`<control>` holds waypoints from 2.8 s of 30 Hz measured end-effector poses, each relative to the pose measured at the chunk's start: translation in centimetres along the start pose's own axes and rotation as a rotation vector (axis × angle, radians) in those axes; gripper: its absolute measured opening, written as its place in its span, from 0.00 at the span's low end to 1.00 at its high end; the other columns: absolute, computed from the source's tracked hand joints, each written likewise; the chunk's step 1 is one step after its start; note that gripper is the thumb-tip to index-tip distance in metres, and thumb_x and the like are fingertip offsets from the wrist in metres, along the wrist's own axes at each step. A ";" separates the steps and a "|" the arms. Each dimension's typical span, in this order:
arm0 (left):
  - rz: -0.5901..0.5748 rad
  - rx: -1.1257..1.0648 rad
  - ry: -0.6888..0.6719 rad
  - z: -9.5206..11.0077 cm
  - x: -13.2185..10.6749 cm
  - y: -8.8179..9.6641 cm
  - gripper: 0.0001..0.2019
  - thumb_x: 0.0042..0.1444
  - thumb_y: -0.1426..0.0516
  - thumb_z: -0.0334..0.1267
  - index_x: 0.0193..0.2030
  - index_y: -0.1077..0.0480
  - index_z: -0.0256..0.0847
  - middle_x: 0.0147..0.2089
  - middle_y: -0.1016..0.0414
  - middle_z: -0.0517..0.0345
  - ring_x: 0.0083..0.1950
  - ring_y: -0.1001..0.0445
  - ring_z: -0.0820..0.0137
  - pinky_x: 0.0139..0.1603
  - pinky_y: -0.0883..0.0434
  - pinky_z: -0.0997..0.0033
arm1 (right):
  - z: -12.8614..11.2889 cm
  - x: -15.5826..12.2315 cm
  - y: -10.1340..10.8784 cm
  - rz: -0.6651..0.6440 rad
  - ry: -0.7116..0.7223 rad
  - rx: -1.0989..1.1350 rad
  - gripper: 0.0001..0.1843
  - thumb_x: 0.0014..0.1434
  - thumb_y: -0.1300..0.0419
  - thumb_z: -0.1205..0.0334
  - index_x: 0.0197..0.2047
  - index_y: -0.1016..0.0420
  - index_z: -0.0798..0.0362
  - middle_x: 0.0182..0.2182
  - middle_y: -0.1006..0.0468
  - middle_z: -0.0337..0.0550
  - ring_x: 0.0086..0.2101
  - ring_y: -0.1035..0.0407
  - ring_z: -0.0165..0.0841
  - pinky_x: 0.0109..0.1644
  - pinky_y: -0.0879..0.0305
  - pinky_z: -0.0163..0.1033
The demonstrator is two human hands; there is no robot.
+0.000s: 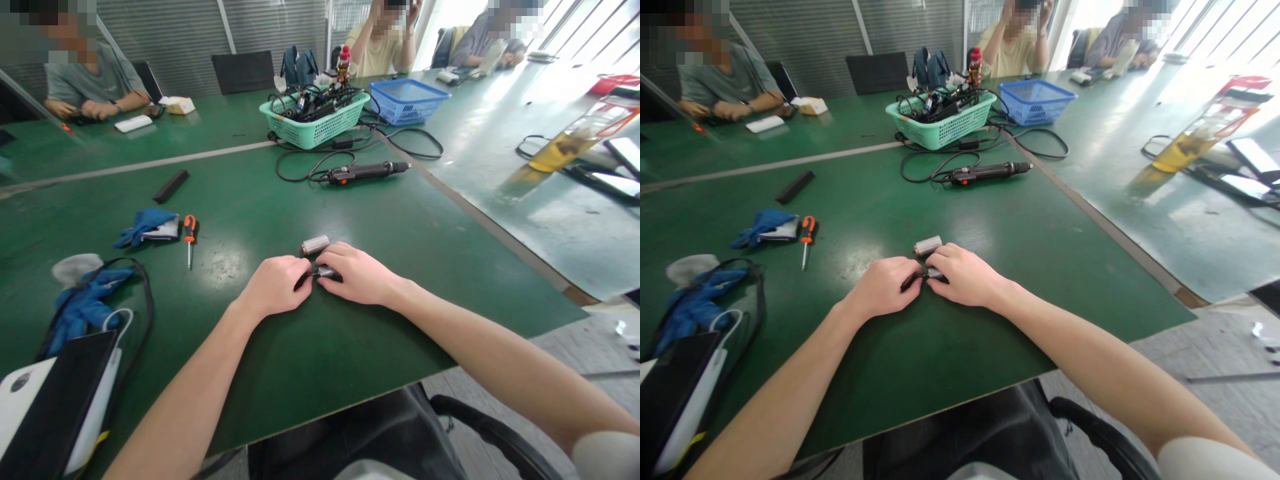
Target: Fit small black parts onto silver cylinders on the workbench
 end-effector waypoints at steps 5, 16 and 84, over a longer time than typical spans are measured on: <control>-0.002 -0.008 -0.001 -0.1 0.0 -0.1 0.07 0.64 0.48 0.37 0.39 0.29 0.40 0.37 0.23 0.53 0.36 0.25 0.65 0.37 0.32 0.66 | -0.2 0.1 0.0 -0.002 0.008 -0.007 0.09 0.63 0.40 0.62 0.47 0.26 0.53 0.44 0.23 0.50 0.48 0.30 0.43 0.53 0.31 0.48; -0.012 0.006 0.024 -0.4 0.2 -0.3 0.09 0.66 0.47 0.40 0.37 0.31 0.41 0.36 0.24 0.55 0.36 0.25 0.67 0.36 0.32 0.68 | -1.3 -0.4 0.4 -0.024 0.171 -0.026 0.14 0.67 0.44 0.64 0.55 0.28 0.51 0.50 0.25 0.51 0.51 0.31 0.43 0.58 0.32 0.51; 0.115 0.085 0.298 -2.4 -1.9 2.0 0.10 0.64 0.50 0.43 0.38 0.31 0.42 0.28 0.25 0.56 0.29 0.27 0.65 0.30 0.39 0.68 | 1.0 4.5 -0.2 0.020 0.046 -0.178 0.15 0.65 0.42 0.64 0.54 0.30 0.55 0.47 0.24 0.52 0.49 0.32 0.44 0.55 0.34 0.49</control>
Point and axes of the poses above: each hand's wrist, its own x-axis towards the middle knuckle, its own y-axis out of the back of the hand, z = x × y, the point moved 9 cm from there along x, towards the middle knuckle
